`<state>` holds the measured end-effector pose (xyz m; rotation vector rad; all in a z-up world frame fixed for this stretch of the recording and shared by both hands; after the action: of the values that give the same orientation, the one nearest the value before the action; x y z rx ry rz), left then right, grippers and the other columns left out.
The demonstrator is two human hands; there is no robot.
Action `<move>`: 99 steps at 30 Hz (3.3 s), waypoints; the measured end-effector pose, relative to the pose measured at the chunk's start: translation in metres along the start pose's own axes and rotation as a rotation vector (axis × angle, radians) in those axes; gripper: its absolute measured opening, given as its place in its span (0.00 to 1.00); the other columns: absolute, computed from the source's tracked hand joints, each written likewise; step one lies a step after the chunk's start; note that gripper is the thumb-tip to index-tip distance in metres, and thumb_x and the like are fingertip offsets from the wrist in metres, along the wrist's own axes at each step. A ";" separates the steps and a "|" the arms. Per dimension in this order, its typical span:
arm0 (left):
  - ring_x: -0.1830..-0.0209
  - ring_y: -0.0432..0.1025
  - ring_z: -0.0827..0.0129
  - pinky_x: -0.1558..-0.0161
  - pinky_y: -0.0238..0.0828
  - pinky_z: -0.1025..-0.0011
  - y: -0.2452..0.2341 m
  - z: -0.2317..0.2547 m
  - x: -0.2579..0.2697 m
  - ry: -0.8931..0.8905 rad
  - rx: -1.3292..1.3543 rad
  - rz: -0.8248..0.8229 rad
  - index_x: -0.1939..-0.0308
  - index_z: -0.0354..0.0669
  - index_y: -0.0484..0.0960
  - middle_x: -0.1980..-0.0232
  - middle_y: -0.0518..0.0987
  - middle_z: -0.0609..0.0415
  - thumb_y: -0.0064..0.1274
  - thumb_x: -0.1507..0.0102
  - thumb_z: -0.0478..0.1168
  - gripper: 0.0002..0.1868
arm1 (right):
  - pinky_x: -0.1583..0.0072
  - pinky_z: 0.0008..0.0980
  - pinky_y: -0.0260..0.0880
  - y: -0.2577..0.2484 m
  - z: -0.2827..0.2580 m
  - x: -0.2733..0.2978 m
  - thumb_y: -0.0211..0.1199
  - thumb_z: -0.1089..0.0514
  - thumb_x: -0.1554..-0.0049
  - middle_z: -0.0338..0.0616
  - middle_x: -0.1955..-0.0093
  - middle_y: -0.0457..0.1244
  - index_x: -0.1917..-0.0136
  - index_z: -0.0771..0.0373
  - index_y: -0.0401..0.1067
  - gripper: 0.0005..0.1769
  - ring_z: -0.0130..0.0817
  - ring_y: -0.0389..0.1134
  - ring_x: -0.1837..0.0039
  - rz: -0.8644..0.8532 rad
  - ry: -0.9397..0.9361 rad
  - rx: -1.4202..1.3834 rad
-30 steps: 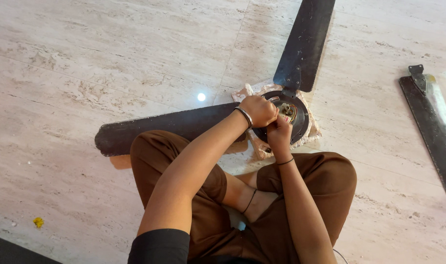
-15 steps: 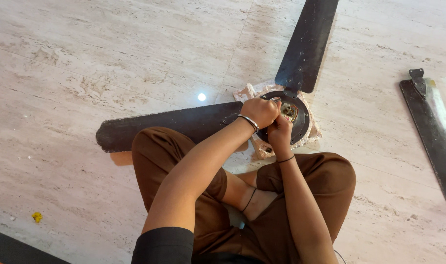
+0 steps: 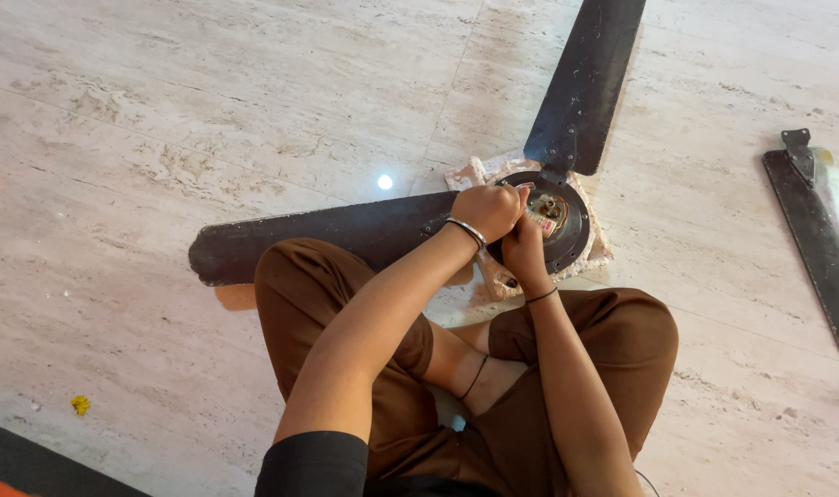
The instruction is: The person sits on the floor and uses a screwdriver to remove screws from the fan blade mounting brackets. They detach two fan blades from the motor housing and place them on the floor. The person then picks up a third blade and begins to attach it to the motor housing.
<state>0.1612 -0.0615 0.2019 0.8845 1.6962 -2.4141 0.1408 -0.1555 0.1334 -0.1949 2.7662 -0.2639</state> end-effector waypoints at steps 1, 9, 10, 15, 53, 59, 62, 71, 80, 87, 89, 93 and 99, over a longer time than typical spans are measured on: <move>0.85 0.75 0.57 0.84 0.69 0.61 -0.001 -0.002 0.001 0.021 0.005 0.000 0.83 0.44 0.75 0.85 0.76 0.48 0.44 0.29 0.48 0.27 | 0.55 0.30 0.65 0.001 0.005 0.000 0.53 0.73 0.41 0.49 0.59 0.69 0.45 0.73 0.71 0.12 0.26 0.65 0.57 -0.009 0.025 0.020; 0.82 0.77 0.54 0.81 0.71 0.57 0.003 -0.007 0.005 0.208 0.060 -0.059 0.78 0.43 0.76 0.82 0.78 0.47 0.46 0.30 0.50 0.24 | 0.57 0.33 0.68 0.001 -0.001 0.008 0.57 0.73 0.46 0.55 0.63 0.68 0.57 0.71 0.73 0.05 0.31 0.72 0.60 0.189 -0.134 0.218; 0.82 0.77 0.53 0.81 0.71 0.57 0.002 -0.006 0.004 0.241 0.055 -0.064 0.78 0.43 0.76 0.82 0.78 0.47 0.46 0.30 0.50 0.24 | 0.57 0.34 0.68 0.002 -0.006 0.010 0.57 0.73 0.46 0.56 0.64 0.68 0.58 0.72 0.73 0.05 0.32 0.72 0.60 0.222 -0.170 0.241; 0.79 0.76 0.53 0.76 0.72 0.57 -0.017 -0.002 0.008 0.097 0.055 -0.010 0.75 0.42 0.76 0.79 0.78 0.46 0.48 0.30 0.48 0.21 | 0.58 0.35 0.66 0.009 -0.005 0.019 0.60 0.72 0.45 0.55 0.67 0.65 0.59 0.74 0.71 0.01 0.36 0.67 0.64 0.306 -0.107 0.252; 0.82 0.56 0.73 0.76 0.50 0.69 0.043 -0.046 0.041 -0.712 0.982 0.552 0.82 0.37 0.67 0.83 0.63 0.56 0.47 0.26 0.50 0.31 | 0.51 0.32 0.74 -0.046 -0.095 0.016 0.67 0.64 0.39 0.56 0.53 0.72 0.47 0.70 0.79 0.08 0.38 0.76 0.52 0.209 -0.079 0.310; 0.90 0.52 0.79 0.83 0.49 0.73 0.060 -0.077 0.043 -0.802 1.474 0.421 0.86 0.45 0.61 0.87 0.60 0.62 0.46 0.28 0.49 0.31 | 0.49 0.32 0.74 -0.047 -0.095 0.014 0.66 0.65 0.38 0.54 0.53 0.72 0.47 0.70 0.78 0.07 0.39 0.76 0.51 0.257 -0.070 0.294; 0.87 0.55 0.78 0.80 0.51 0.71 0.057 -0.061 0.039 -0.667 1.274 0.326 0.85 0.41 0.62 0.86 0.62 0.61 0.47 0.27 0.48 0.32 | 0.49 0.32 0.74 -0.044 -0.092 0.012 0.66 0.65 0.39 0.55 0.52 0.72 0.47 0.70 0.79 0.07 0.40 0.76 0.52 0.262 -0.083 0.311; 0.81 0.66 0.61 0.74 0.61 0.63 0.019 -0.019 0.043 -0.767 0.747 0.698 0.73 0.32 0.77 0.79 0.73 0.44 0.44 0.28 0.47 0.25 | 0.50 0.33 0.74 -0.046 -0.087 0.015 0.66 0.66 0.39 0.56 0.52 0.72 0.47 0.70 0.78 0.07 0.41 0.76 0.51 0.228 -0.081 0.305; 0.84 0.63 0.58 0.75 0.58 0.60 0.025 -0.035 0.033 -0.839 0.726 0.687 0.77 0.31 0.74 0.82 0.70 0.43 0.43 0.28 0.47 0.28 | 0.50 0.32 0.74 -0.045 -0.081 0.020 0.65 0.66 0.39 0.56 0.53 0.72 0.47 0.70 0.78 0.07 0.40 0.77 0.51 0.198 -0.068 0.278; 0.85 0.60 0.65 0.76 0.57 0.61 0.043 -0.040 0.019 -0.727 0.801 0.579 0.79 0.32 0.72 0.84 0.67 0.47 0.42 0.29 0.47 0.28 | 0.49 0.31 0.74 -0.049 -0.077 0.023 0.65 0.66 0.39 0.54 0.54 0.72 0.47 0.71 0.78 0.07 0.37 0.76 0.52 0.226 -0.028 0.276; 0.85 0.59 0.67 0.76 0.56 0.62 0.047 -0.045 0.016 -0.698 0.826 0.542 0.80 0.32 0.70 0.85 0.65 0.48 0.42 0.29 0.47 0.28 | 0.49 0.31 0.73 -0.052 -0.077 0.024 0.65 0.65 0.39 0.53 0.55 0.72 0.47 0.71 0.78 0.08 0.36 0.76 0.53 0.237 -0.020 0.285; 0.83 0.54 0.70 0.76 0.52 0.63 0.055 -0.059 0.017 -0.691 0.895 0.498 0.81 0.32 0.67 0.84 0.62 0.52 0.43 0.27 0.48 0.30 | 0.50 0.30 0.73 -0.061 -0.073 0.025 0.65 0.64 0.38 0.52 0.55 0.72 0.47 0.71 0.78 0.08 0.35 0.76 0.53 0.265 0.019 0.274; 0.82 0.54 0.74 0.76 0.52 0.65 0.064 -0.055 0.009 -0.619 1.002 0.360 0.81 0.34 0.67 0.84 0.61 0.56 0.43 0.27 0.49 0.29 | 0.49 0.30 0.73 -0.058 -0.073 0.025 0.65 0.64 0.38 0.52 0.55 0.72 0.47 0.71 0.78 0.08 0.35 0.76 0.53 0.267 0.004 0.290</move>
<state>0.2001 -0.0353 0.1309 0.3224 0.0672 -2.7554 0.0974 -0.2046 0.2045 0.2457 2.6771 -0.5856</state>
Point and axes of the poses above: each hand's wrist, its own x-axis away from the middle knuckle, its own y-axis out of the palm, z = x × y, the point moved 8 cm from there along -x, towards the middle knuckle
